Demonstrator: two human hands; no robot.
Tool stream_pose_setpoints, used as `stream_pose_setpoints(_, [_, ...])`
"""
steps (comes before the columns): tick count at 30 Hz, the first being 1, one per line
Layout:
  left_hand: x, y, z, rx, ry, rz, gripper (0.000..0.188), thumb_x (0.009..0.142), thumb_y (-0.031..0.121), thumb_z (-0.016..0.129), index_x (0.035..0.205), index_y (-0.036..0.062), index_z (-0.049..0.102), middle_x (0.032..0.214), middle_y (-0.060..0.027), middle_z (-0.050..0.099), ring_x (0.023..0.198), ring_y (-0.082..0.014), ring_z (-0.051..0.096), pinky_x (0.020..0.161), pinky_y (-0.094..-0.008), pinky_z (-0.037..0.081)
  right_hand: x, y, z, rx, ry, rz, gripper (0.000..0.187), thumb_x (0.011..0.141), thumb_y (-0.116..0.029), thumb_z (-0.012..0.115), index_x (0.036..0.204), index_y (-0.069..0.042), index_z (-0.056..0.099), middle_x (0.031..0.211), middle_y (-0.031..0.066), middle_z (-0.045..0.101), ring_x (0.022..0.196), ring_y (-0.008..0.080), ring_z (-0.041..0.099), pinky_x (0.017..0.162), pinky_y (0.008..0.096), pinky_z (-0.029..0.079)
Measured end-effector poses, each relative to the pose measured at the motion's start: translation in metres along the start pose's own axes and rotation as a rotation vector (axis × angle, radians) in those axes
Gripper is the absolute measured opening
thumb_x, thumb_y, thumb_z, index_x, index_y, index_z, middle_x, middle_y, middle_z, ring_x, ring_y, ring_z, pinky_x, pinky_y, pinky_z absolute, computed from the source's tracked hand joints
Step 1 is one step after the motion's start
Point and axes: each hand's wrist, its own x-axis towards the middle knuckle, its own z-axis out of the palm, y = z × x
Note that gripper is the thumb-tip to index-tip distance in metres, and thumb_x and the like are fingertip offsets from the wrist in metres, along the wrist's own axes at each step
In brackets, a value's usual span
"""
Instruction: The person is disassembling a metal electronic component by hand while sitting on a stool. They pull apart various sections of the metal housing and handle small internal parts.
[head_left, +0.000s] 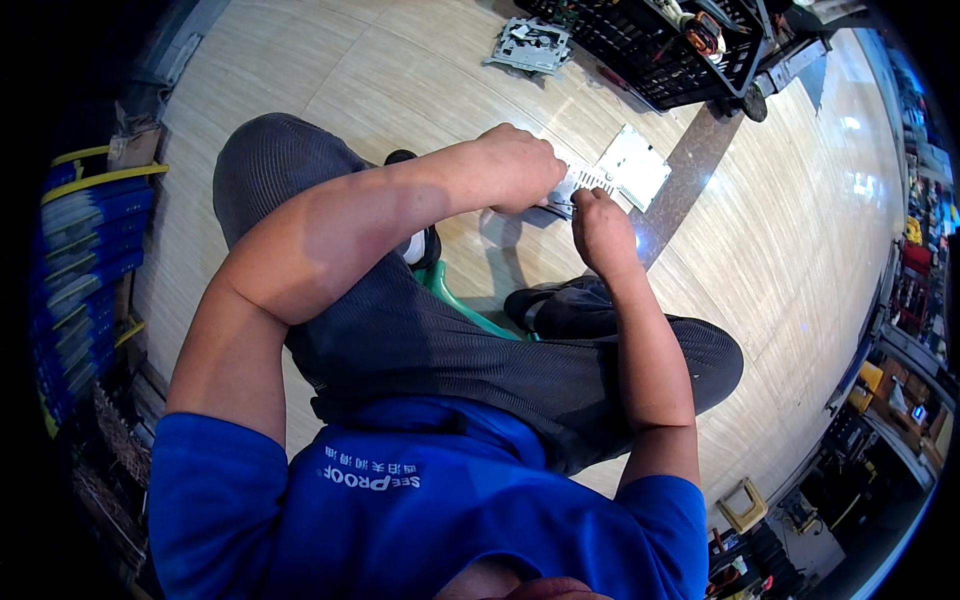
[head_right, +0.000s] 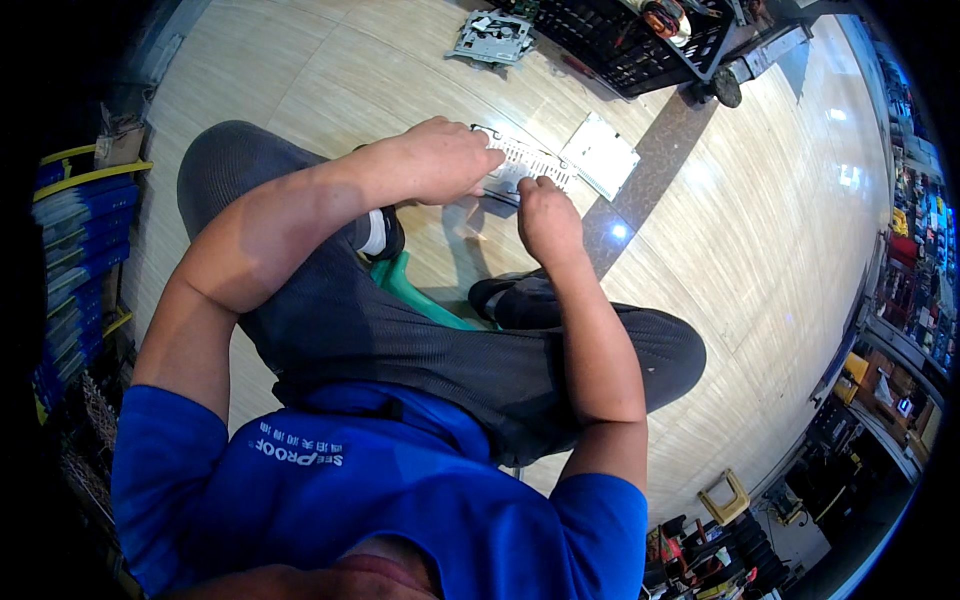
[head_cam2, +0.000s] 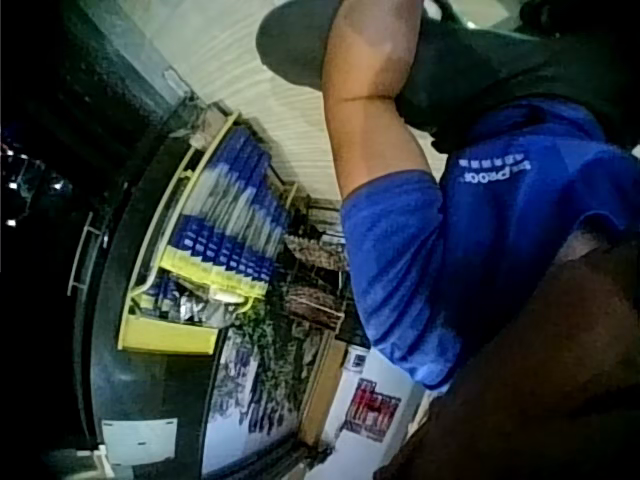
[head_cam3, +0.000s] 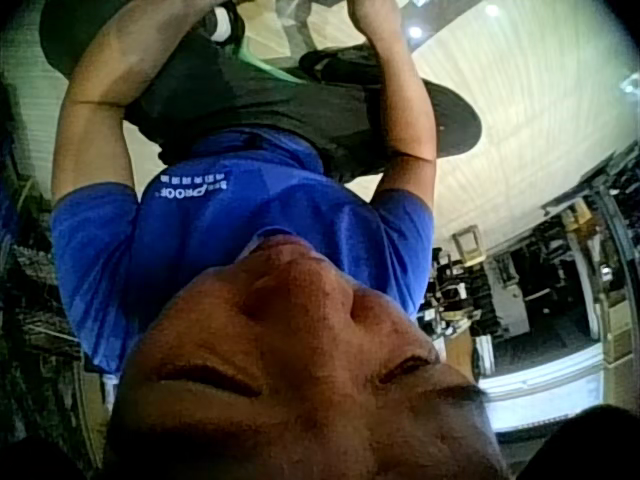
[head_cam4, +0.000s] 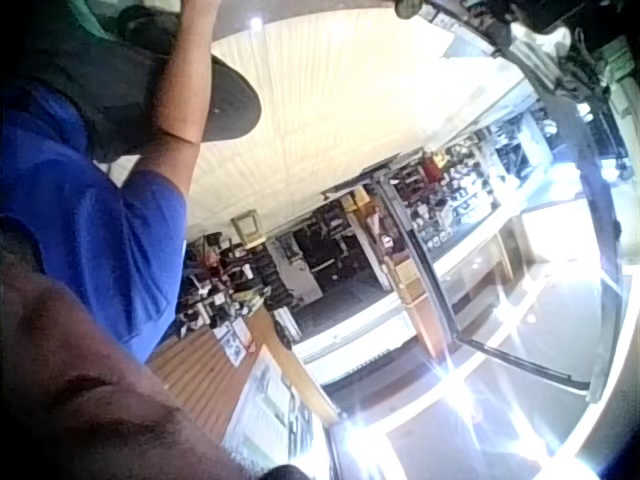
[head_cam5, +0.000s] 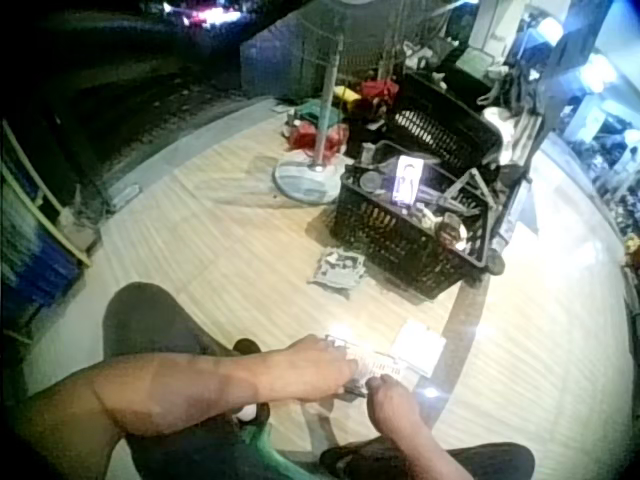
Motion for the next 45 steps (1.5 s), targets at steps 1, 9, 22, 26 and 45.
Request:
stream_pose_setpoints(1, [0.0,0.0,0.0,0.0,0.0,0.0,0.038,0.091,0.03,0.068,0.118,0.0053,0.061,0.112,-0.018,0.067,0.106,-0.0349,0.066,0.091,-0.0459,0.052,0.0,0.0,0.0,0.0,0.0,0.0,0.013,0.088,-0.006,0.051,0.095,0.0,0.06,0.094,0.0224,0.064,0.083,0.0404,0.068,0.073,0.0478,0.057])
stream_pose_setpoints(9, [-0.001,0.0,-0.001,0.01,-0.016,0.001,0.037,0.09,0.031,0.068,0.117,0.006,0.061,0.111,-0.017,0.067,0.105,-0.0342,0.066,0.088,-0.0451,0.053,-0.001,-0.003,-0.003,0.006,0.019,0.057,0.013,0.091,-0.009,0.05,0.092,0.0,0.059,0.089,0.0249,0.066,0.079,0.0413,0.068,0.07,0.0494,0.056])
stream_pose_setpoints(22, [-0.001,0.0,0.002,-0.004,0.044,-0.001,0.031,0.089,0.026,0.069,0.113,0.0071,0.069,0.111,-0.0155,0.07,0.106,-0.0321,0.068,0.089,-0.0448,0.054,0.001,0.0,-0.001,-0.004,-0.057,0.148,0.019,0.093,-0.022,0.059,0.095,-0.003,0.062,0.081,0.0246,0.068,0.079,0.0428,0.067,0.07,0.053,0.053])
stream_pose_setpoints(26, [-0.002,0.0,0.002,0.001,0.051,0.0,0.031,0.089,0.026,0.069,0.114,0.0063,0.068,0.112,-0.0161,0.07,0.107,-0.0322,0.067,0.089,-0.0448,0.054,0.001,-0.002,-0.006,0.006,-0.062,0.148,0.02,0.093,-0.022,0.06,0.095,-0.003,0.063,0.081,0.0249,0.068,0.08,0.0428,0.067,0.07,0.053,0.053])
stream_pose_setpoints(45, [-0.001,-0.002,0.003,0.0,0.063,0.011,0.032,0.088,0.027,0.069,0.112,0.0057,0.069,0.111,-0.0174,0.07,0.105,-0.0326,0.068,0.087,-0.0452,0.054,0.007,-0.002,-0.016,0.031,-0.176,0.295,0.031,0.095,-0.032,0.06,0.099,-0.002,0.065,0.091,0.0237,0.071,0.089,0.0407,0.069,0.078,0.0505,0.055])
